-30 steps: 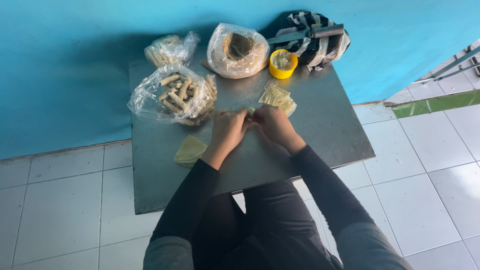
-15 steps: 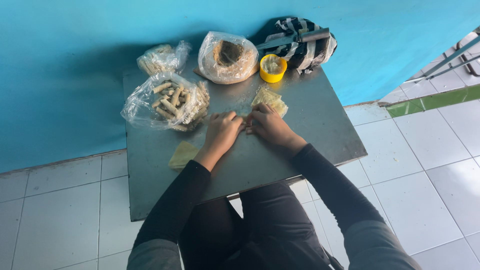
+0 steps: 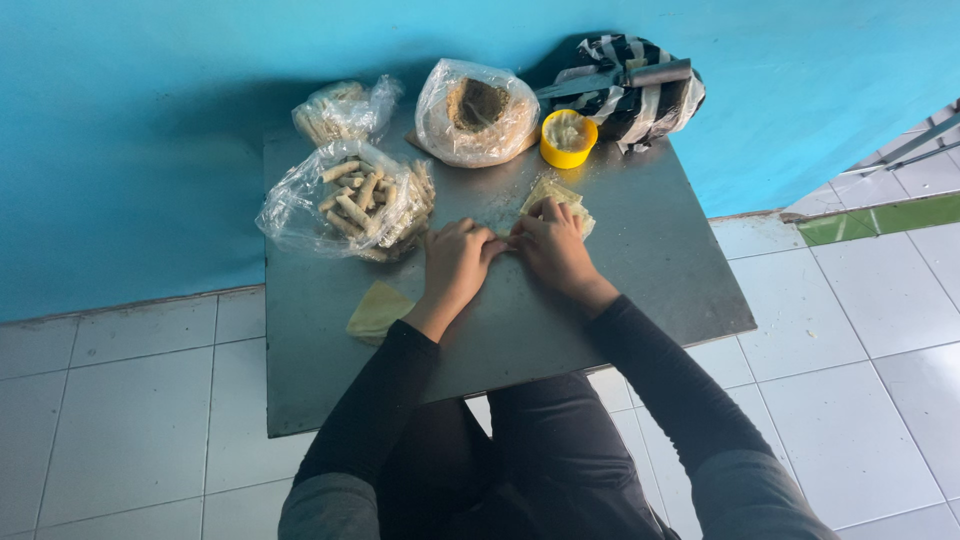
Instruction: The person sits at a small metal table folding stuffed pastries. They take triangular pastry wrappers from a stack, spoon filling from a covered bowl onto a wrapper, fold the wrapper over the filling, and set the folded pastry aside, repeating the cycle; finished rolled pastries are visible in a plastic bag on the table.
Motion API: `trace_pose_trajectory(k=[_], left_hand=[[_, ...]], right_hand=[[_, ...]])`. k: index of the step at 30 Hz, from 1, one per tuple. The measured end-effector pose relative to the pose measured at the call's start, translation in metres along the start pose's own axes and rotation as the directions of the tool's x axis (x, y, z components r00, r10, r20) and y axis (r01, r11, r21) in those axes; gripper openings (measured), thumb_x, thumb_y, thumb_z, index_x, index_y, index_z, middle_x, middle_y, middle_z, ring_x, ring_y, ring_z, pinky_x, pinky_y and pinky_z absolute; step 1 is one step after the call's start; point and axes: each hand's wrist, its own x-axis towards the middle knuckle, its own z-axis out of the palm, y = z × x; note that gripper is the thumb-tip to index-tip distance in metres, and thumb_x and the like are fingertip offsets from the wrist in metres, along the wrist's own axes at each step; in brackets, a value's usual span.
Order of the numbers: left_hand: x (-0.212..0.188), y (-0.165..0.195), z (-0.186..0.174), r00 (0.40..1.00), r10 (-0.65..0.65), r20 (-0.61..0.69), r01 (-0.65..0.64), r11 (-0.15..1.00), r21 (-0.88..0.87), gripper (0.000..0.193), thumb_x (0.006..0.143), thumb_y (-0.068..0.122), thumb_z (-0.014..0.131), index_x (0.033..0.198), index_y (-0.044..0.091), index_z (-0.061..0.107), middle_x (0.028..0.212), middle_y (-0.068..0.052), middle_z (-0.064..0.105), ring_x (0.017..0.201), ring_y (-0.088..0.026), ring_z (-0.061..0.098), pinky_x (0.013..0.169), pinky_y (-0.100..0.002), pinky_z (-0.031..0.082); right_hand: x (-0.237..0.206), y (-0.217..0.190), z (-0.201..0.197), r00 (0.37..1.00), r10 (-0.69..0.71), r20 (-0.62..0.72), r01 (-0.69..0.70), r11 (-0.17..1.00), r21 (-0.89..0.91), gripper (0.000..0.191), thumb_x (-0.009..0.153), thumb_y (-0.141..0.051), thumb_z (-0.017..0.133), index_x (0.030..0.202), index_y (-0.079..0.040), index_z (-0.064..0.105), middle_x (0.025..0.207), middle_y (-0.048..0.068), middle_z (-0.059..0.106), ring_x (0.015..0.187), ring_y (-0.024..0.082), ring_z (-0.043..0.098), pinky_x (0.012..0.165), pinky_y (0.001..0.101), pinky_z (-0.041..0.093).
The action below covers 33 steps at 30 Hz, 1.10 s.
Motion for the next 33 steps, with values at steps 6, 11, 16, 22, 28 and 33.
trace_pose_trajectory(k=[6,11,16,22,28,33], left_hand=[[-0.001,0.009,0.009,0.990,-0.120,-0.069,0.128,0.983,0.131,0.014,0.086,0.030,0.080,0.086,0.017,0.076,0.094,-0.003,0.066,0.099,-0.028,0.061,0.091,-0.048,0.039],[0.004,0.006,0.008,0.960,-0.245,-0.132,0.248,0.969,0.005,0.013,0.078,0.028,0.083,0.083,0.018,0.077,0.101,-0.003,0.063,0.105,-0.029,0.059,0.096,-0.051,0.037],[-0.002,0.006,0.000,0.992,0.028,-0.127,-0.013,0.993,0.121,0.019,0.070,0.034,0.083,0.082,0.021,0.077,0.098,-0.001,0.063,0.103,-0.028,0.057,0.104,-0.058,0.033],[-0.004,0.010,0.009,0.990,-0.078,-0.118,0.096,0.982,0.161,0.004,0.086,0.022,0.077,0.086,0.019,0.076,0.109,-0.001,0.061,0.110,-0.027,0.055,0.094,-0.051,0.036],[0.000,0.004,0.025,0.955,-0.228,-0.191,0.257,0.956,0.143,0.028,0.082,0.026,0.077,0.101,0.011,0.063,0.109,-0.012,0.057,0.113,-0.034,0.053,0.091,-0.053,0.038],[0.028,-0.002,0.038,0.946,-0.146,-0.290,0.237,0.921,0.309,0.024,0.091,0.026,0.072,0.109,0.013,0.060,0.113,-0.012,0.058,0.113,-0.036,0.055,0.090,-0.050,0.040]], right_hand=[[0.002,0.001,0.009,0.999,0.035,-0.030,-0.037,0.998,-0.059,0.014,0.083,-0.023,0.081,0.096,-0.017,0.076,0.113,0.007,0.056,0.114,0.031,0.052,0.098,0.0461,0.038],[0.006,-0.001,0.014,0.979,0.185,-0.081,-0.178,0.980,0.083,0.017,0.079,-0.024,0.084,0.092,-0.016,0.077,0.109,0.008,0.055,0.113,0.030,0.050,0.099,0.0454,0.036],[0.003,0.005,0.001,0.998,-0.024,-0.059,0.023,1.000,-0.016,0.020,0.068,-0.024,0.086,0.087,-0.021,0.080,0.109,0.009,0.056,0.113,0.032,0.049,0.094,0.0474,0.033],[-0.001,0.006,0.015,0.995,0.002,-0.104,-0.009,0.998,-0.064,0.012,0.082,-0.025,0.082,0.093,-0.024,0.078,0.112,0.007,0.055,0.114,0.029,0.050,0.099,0.0467,0.036],[0.016,0.012,0.029,0.962,0.269,-0.045,-0.269,0.963,0.004,0.021,0.076,-0.031,0.083,0.093,-0.020,0.076,0.111,0.011,0.051,0.111,0.033,0.046,0.095,0.0471,0.035],[0.039,0.011,0.041,0.982,0.133,-0.131,-0.146,0.984,-0.097,0.016,0.087,-0.032,0.078,0.097,-0.020,0.075,0.113,0.012,0.052,0.115,0.033,0.047,0.095,0.0481,0.034]])
